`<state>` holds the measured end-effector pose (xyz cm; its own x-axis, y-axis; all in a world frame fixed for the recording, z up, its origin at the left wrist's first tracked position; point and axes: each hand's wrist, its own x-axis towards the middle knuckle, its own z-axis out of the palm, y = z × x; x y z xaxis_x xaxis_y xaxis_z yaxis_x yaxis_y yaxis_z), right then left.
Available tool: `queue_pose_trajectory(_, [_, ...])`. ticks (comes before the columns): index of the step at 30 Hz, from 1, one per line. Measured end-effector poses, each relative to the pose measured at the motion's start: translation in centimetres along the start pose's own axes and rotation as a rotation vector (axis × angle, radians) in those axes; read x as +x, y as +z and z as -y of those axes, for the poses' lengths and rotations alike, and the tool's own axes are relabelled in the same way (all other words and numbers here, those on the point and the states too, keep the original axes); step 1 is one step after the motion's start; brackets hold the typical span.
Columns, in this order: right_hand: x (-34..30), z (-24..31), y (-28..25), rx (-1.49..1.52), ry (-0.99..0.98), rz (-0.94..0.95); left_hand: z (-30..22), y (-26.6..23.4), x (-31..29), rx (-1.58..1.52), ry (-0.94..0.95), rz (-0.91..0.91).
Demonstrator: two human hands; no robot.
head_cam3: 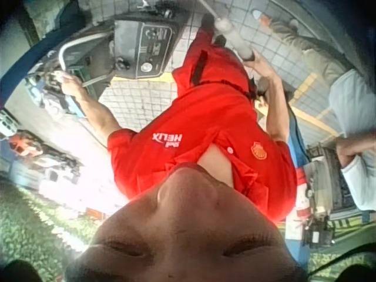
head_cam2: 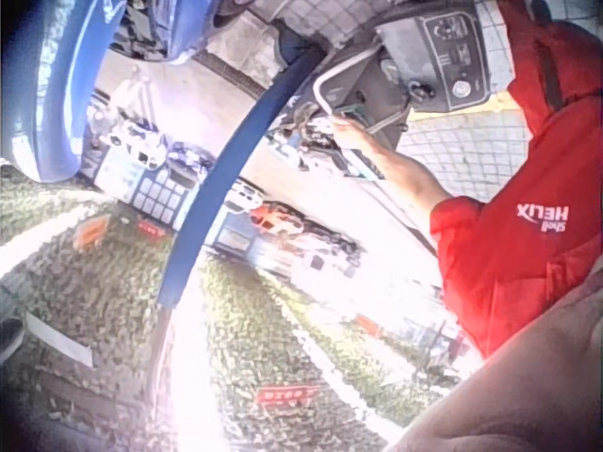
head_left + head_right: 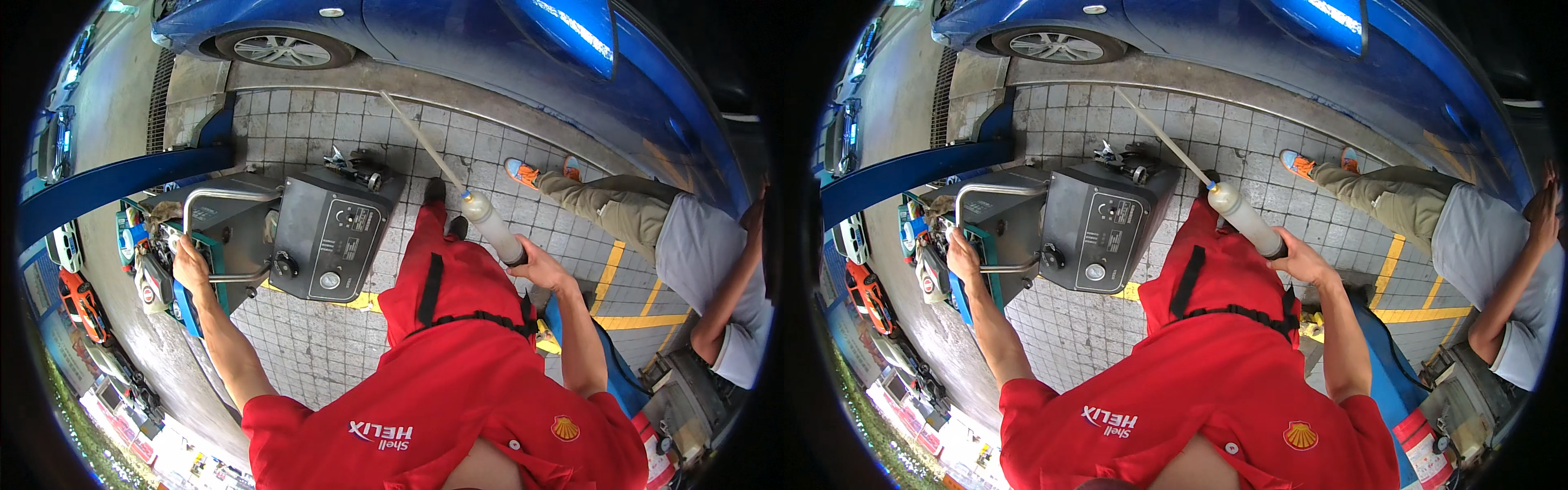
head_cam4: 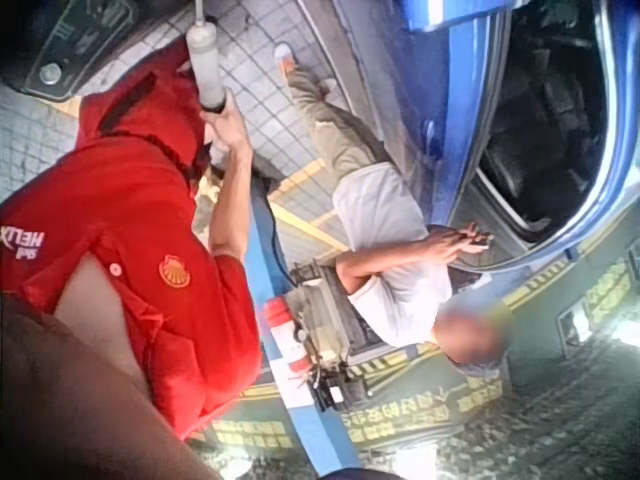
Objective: The person uses a syringe to inject fluid into the engine of a blue car. They repeatedly draw fluid from a container, walk to the car, and inject it into the engine bay multiple times.
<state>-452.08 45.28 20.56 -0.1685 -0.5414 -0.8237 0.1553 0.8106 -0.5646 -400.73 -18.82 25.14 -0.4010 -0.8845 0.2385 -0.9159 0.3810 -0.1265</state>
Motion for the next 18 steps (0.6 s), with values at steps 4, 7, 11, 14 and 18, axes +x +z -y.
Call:
queue_pose_trajectory(4, [1.2,1.6,-0.1,0.008,-0.013,0.015,0.1,0.6,1.6,0.005,-0.007,0.026])
queue_pose_trajectory(7, [2.1,2.4,-0.5,-0.055,-0.045,0.021,-1.5,-0.4,2.4,-0.050,-0.092,0.117])
queue_pose_trajectory(11, [2.6,5.8,-0.5,-0.087,-0.104,0.076,-0.9,-1.1,1.9,-0.114,-0.070,0.113])
queue_pose_trajectory(14, [4.4,8.4,-0.1,-0.081,-0.162,0.148,-6.3,-2.6,0.2,-0.156,0.071,-0.266])
queue_pose_trajectory(18, [8.5,9.9,1.1,-0.114,-0.323,0.293,-19.7,-7.4,-7.0,-0.518,0.013,-0.191])
